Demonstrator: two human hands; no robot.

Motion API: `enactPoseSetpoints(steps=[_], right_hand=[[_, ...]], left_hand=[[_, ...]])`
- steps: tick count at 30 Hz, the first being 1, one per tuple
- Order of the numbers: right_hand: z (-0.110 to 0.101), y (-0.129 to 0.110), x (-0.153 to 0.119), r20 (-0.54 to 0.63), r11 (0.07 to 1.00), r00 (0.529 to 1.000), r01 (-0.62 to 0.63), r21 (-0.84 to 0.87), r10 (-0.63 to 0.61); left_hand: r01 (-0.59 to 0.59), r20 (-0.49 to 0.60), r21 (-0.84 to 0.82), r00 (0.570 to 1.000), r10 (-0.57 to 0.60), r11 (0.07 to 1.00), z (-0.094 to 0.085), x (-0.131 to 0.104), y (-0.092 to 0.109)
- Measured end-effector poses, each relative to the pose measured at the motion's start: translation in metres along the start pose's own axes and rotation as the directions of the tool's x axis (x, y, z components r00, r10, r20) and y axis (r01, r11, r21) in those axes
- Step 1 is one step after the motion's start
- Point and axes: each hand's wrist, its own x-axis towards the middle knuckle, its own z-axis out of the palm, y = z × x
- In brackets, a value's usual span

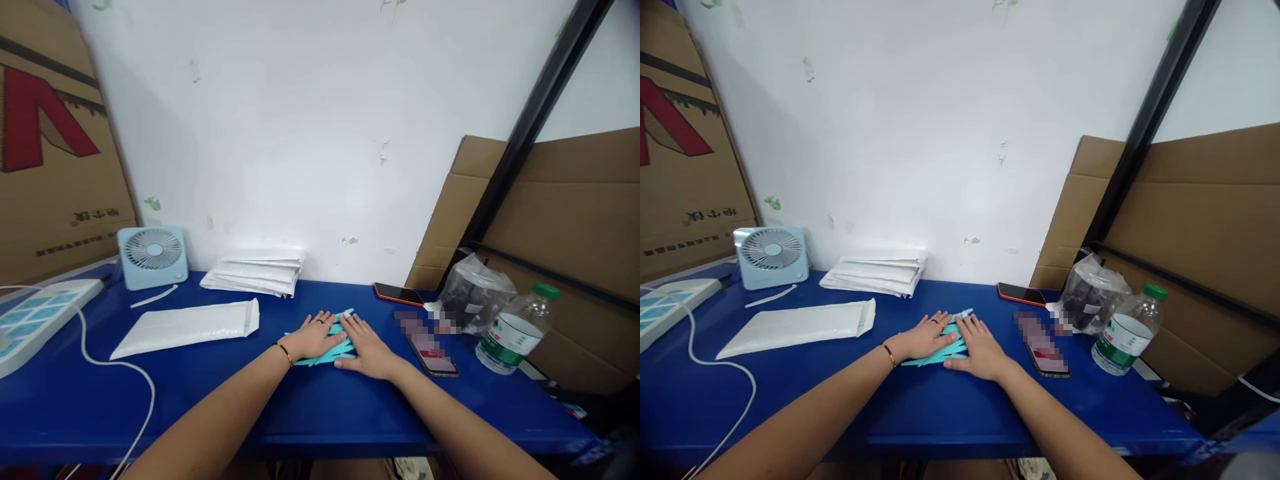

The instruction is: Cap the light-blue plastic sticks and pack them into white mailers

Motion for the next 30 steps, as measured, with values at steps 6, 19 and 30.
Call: enactPoseSetpoints(steps=[6, 19, 30], right_hand=[[-0.024, 0.007, 0.031, -0.201, 0.995, 0.978, -0.044, 0.087, 0.060], [-0.033, 0.049, 0.072, -0.018, 0.903, 1.000, 0.028, 0.428, -0.022], [-0.045, 0.066, 0.064, -0.082, 0.926, 0.996, 0.001, 0.378, 0.032]], left_hand=[[-0.003, -0.196, -0.021, 0.981, -0.001, 1.000, -0.022, 0.001, -0.019], [0.120, -0.246, 0.011, 0.963, -0.113, 0.993, -0.027, 0.014, -0.048], [0.194, -0.343, 0.024, 0.923, -0.174, 0.981, -0.043, 0.006, -0.055]])
